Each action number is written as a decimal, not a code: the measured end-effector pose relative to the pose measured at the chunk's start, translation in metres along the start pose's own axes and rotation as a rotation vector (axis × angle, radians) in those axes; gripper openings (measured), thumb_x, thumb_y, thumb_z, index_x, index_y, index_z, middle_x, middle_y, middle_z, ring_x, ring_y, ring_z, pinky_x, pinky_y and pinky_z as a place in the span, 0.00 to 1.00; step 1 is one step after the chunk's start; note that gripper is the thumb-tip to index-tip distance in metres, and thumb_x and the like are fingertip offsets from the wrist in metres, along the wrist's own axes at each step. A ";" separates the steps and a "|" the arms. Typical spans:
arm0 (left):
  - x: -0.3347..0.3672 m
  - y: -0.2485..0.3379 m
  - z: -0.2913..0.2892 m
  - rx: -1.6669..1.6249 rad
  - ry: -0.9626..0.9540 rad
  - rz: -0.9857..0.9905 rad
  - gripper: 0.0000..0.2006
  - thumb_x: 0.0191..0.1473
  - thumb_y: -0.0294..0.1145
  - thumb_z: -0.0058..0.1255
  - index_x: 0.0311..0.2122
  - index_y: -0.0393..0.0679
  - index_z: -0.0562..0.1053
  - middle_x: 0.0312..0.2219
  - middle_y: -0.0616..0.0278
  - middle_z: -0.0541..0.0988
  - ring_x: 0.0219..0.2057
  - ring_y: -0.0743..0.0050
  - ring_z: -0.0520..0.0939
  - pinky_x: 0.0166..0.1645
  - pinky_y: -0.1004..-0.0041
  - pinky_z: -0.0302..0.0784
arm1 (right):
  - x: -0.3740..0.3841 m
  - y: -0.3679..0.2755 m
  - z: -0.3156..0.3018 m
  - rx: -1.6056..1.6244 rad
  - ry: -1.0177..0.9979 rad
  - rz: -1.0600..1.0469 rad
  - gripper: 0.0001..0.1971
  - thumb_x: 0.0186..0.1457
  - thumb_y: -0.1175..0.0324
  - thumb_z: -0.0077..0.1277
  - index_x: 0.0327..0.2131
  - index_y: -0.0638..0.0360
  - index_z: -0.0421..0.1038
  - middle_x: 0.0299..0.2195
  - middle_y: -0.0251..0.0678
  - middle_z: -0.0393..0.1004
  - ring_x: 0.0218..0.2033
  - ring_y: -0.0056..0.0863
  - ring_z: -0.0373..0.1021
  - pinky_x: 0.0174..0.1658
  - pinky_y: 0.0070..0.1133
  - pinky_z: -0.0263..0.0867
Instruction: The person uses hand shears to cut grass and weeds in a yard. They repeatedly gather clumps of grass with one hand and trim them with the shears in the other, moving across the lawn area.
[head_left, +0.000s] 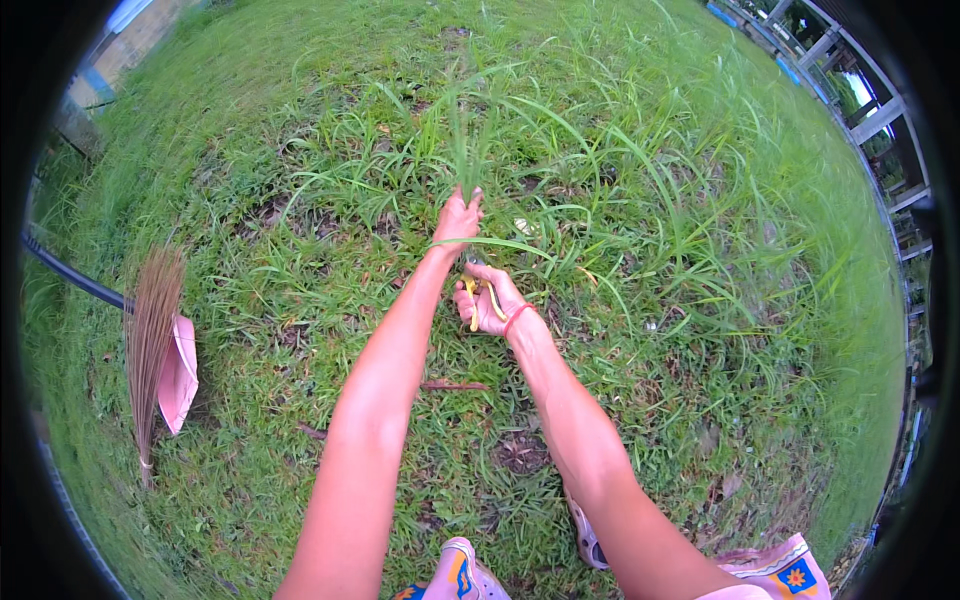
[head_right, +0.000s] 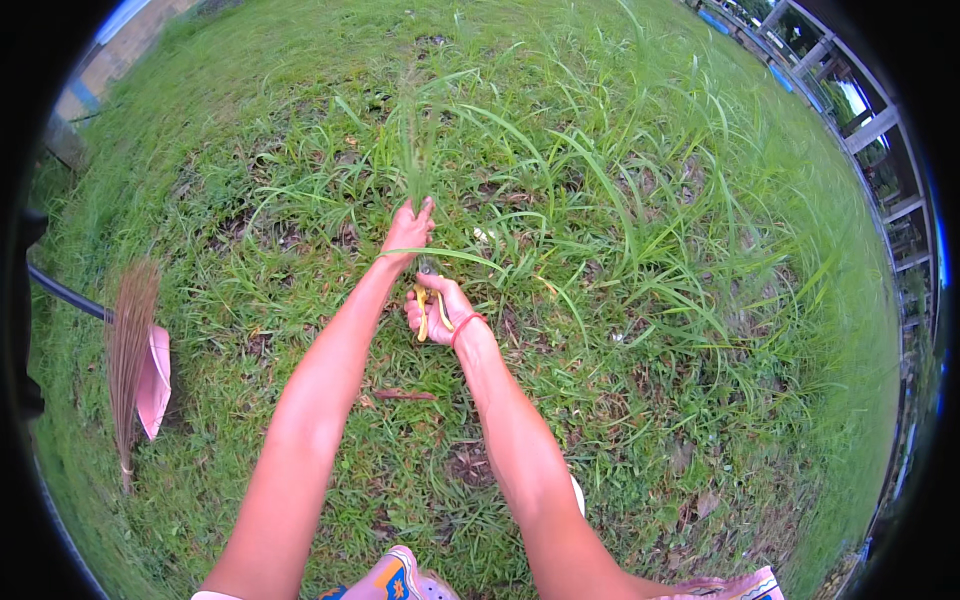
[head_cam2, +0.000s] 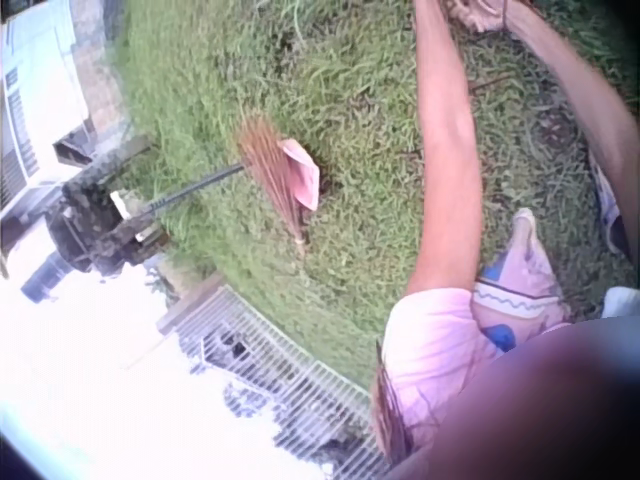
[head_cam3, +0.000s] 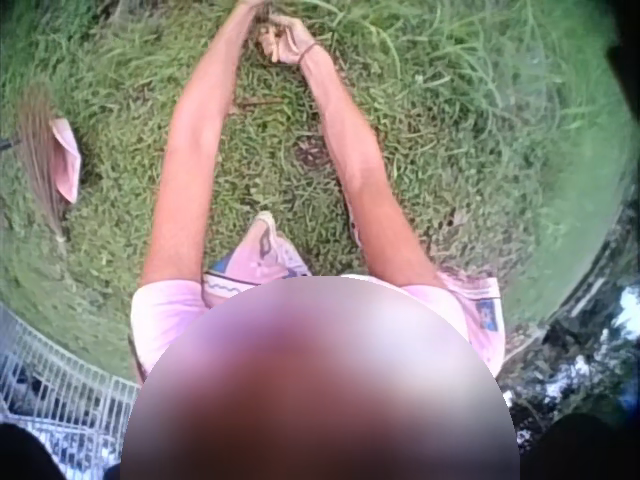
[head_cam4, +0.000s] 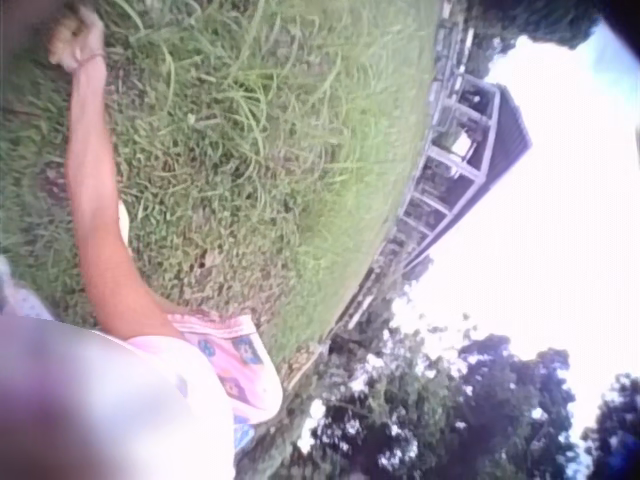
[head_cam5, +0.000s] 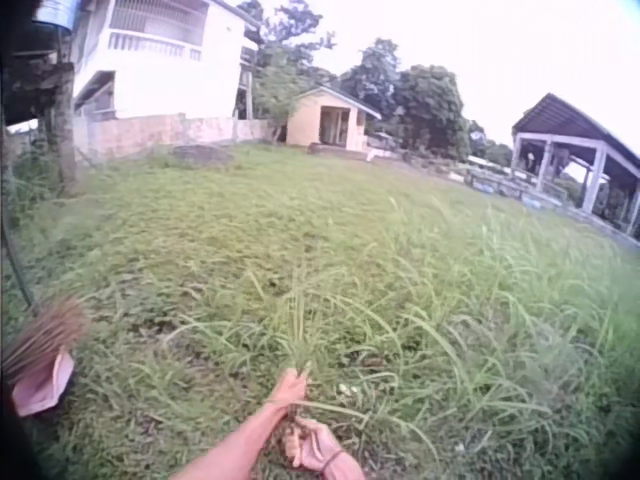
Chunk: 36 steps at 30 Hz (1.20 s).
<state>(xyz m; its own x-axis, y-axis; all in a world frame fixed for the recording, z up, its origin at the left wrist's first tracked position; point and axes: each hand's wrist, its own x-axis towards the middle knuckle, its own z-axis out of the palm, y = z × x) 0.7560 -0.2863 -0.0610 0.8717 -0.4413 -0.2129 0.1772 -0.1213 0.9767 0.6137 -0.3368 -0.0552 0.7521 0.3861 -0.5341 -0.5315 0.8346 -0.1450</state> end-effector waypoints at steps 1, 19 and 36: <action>0.003 0.006 -0.005 0.016 0.118 0.013 0.17 0.59 0.46 0.43 0.43 0.42 0.68 0.18 0.64 0.72 0.17 0.77 0.71 0.22 0.72 0.67 | -0.017 0.012 0.002 -0.059 -0.032 0.000 0.17 0.56 0.56 0.46 0.30 0.64 0.64 0.21 0.37 0.67 0.18 0.26 0.63 0.22 0.22 0.62; -0.152 -0.017 0.069 0.621 -0.156 -0.135 0.20 0.40 0.46 0.65 0.37 0.44 0.79 0.25 0.46 0.80 0.27 0.51 0.81 0.36 0.60 0.75 | -0.152 0.104 -0.045 0.182 0.133 -0.160 0.16 0.56 0.56 0.46 0.30 0.62 0.64 0.21 0.37 0.66 0.18 0.25 0.61 0.23 0.22 0.59; -0.080 -0.017 0.075 0.645 -0.267 0.311 0.37 0.33 0.33 0.68 0.53 0.46 0.65 0.44 0.50 0.75 0.44 0.53 0.76 0.50 0.63 0.70 | -0.119 0.015 -0.058 0.182 0.052 -0.098 0.22 0.53 0.59 0.43 0.44 0.72 0.64 0.37 0.47 0.70 0.40 0.42 0.69 0.48 0.40 0.66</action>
<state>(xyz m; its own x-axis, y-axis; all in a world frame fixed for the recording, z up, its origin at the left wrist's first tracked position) 0.6495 -0.3156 -0.0624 0.6831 -0.7302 -0.0103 -0.4319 -0.4153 0.8006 0.4934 -0.3933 -0.0425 0.7729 0.2830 -0.5679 -0.3740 0.9262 -0.0476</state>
